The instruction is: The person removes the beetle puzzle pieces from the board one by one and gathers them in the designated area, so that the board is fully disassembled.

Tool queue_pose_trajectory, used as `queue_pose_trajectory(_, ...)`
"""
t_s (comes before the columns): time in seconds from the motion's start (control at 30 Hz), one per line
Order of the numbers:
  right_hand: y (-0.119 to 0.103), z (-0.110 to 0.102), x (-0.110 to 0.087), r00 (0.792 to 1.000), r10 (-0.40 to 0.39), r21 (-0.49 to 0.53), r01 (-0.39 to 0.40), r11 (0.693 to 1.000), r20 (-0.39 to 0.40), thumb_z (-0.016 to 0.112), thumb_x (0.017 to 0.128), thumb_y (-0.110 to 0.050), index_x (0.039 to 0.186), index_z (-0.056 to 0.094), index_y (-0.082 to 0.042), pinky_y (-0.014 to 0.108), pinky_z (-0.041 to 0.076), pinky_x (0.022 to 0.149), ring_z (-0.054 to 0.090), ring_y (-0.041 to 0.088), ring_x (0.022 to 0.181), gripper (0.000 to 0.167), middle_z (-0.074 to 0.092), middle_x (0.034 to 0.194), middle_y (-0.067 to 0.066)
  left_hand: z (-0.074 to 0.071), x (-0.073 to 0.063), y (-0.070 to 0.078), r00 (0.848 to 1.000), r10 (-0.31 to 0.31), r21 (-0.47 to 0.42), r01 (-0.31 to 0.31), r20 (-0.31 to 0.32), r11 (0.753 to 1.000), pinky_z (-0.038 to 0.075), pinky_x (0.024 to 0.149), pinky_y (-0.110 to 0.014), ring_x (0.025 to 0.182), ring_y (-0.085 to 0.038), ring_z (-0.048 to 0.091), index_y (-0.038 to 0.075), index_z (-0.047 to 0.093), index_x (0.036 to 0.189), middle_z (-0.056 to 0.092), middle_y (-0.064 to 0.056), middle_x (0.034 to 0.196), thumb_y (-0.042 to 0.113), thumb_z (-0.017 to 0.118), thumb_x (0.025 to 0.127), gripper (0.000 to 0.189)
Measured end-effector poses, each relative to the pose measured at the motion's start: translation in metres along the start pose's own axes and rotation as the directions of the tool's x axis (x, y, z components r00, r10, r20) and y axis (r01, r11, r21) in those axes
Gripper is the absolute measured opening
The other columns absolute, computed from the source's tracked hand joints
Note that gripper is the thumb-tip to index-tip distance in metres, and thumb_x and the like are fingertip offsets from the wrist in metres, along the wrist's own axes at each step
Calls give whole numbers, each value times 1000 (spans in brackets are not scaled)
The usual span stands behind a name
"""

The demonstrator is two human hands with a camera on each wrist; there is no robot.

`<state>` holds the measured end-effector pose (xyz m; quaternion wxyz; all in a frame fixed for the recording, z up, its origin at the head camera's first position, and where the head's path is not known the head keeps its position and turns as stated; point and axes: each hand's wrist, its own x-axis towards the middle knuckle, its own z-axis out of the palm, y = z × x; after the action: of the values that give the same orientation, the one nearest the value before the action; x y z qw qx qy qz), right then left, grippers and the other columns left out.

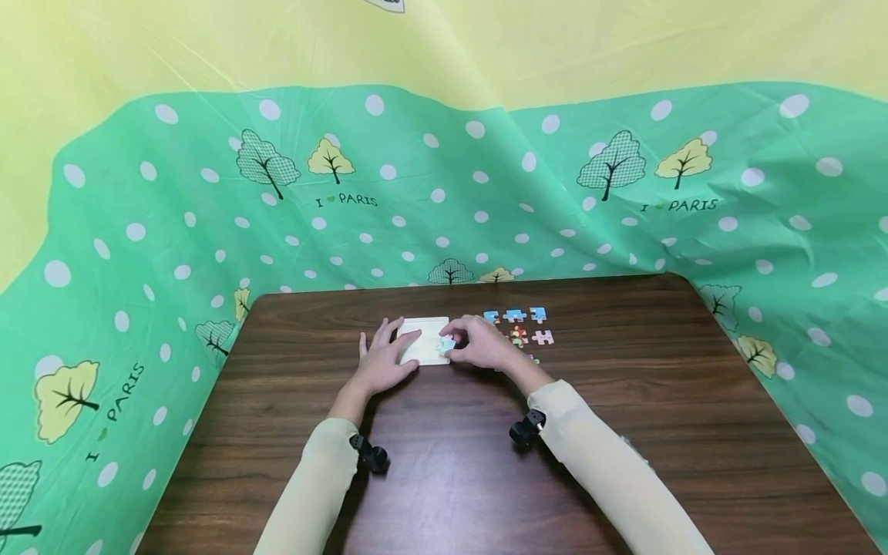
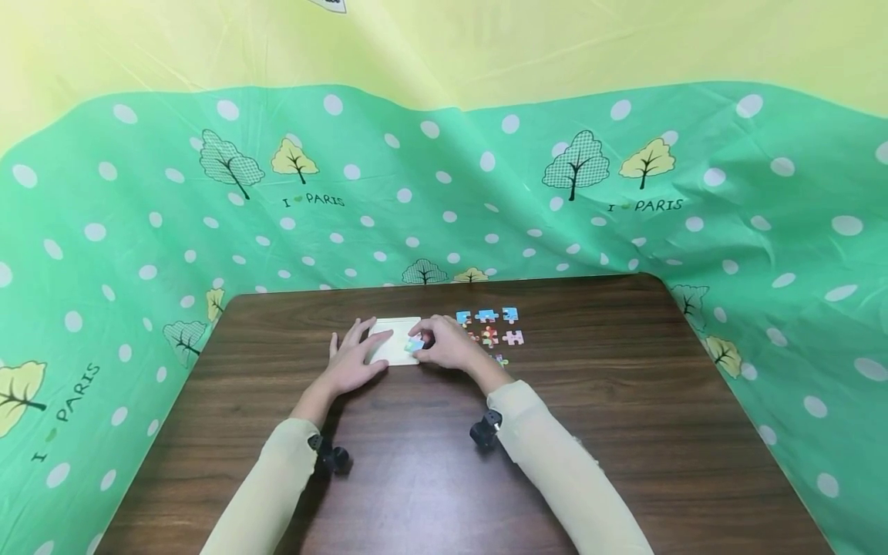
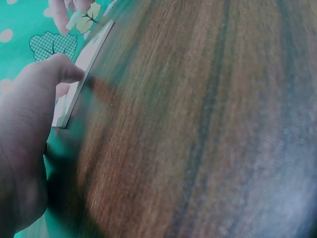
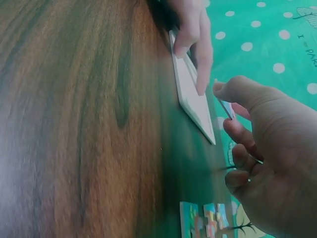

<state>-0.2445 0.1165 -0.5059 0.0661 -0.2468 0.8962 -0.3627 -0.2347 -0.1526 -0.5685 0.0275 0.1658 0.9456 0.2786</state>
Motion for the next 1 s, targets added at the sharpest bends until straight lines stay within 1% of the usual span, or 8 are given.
queue_pose_trajectory(0.2,2,-8,-7,1000,17,27,-17,999,12,90,93,-13,128,82,-5,31,50,86,61,16,92,37,72,99,6,0,0,0,1000,2,8,-2,-4,1000,-3,134,-87,178,-48,16,29,60,163,31,-12,186,49,66,97,70)
queue_pose_trajectory(0.37,6,-17,-14,1000,26,16,-26,1000,8,89,93,-14,128,82,-6,30,48,82,60,17,91,36,71,99,8,0,-1,0,1000,-3,14,3,-3,1000,-3,134,-86,178,-48,16,29,60,164,31,-12,187,48,67,97,70)
queue_pose_trajectory(0.6,20,-31,-26,1000,25,28,-25,999,13,87,96,-14,129,81,-7,31,49,82,62,23,97,34,72,102,9,-1,0,1,1000,-5,14,5,-1,1000,-3,134,-86,178,-47,16,30,60,164,31,-11,187,46,68,97,70)
queue_pose_trajectory(0.67,24,-35,-29,1000,27,39,-27,999,14,86,96,-13,129,81,-6,30,48,80,62,24,95,34,72,104,10,-1,0,0,1000,-8,12,8,-1,1000,-3,135,-86,178,-46,15,30,60,164,30,-11,187,45,68,96,70)
queue_pose_trajectory(0.87,35,-44,-39,999,43,56,-43,997,8,86,97,-12,130,80,-2,29,48,77,58,19,87,34,70,103,12,-1,0,0,1000,-9,5,9,0,1000,-3,135,-86,178,-47,16,30,60,164,30,-11,187,45,69,96,70)
queue_pose_trajectory(1.0,42,-51,-46,998,63,56,-63,996,-3,86,98,-10,129,80,-2,29,49,77,59,19,90,33,70,103,11,-1,1,0,1000,-11,6,11,1,1000,-3,135,-85,178,-47,15,29,60,164,30,-11,187,45,69,96,70)
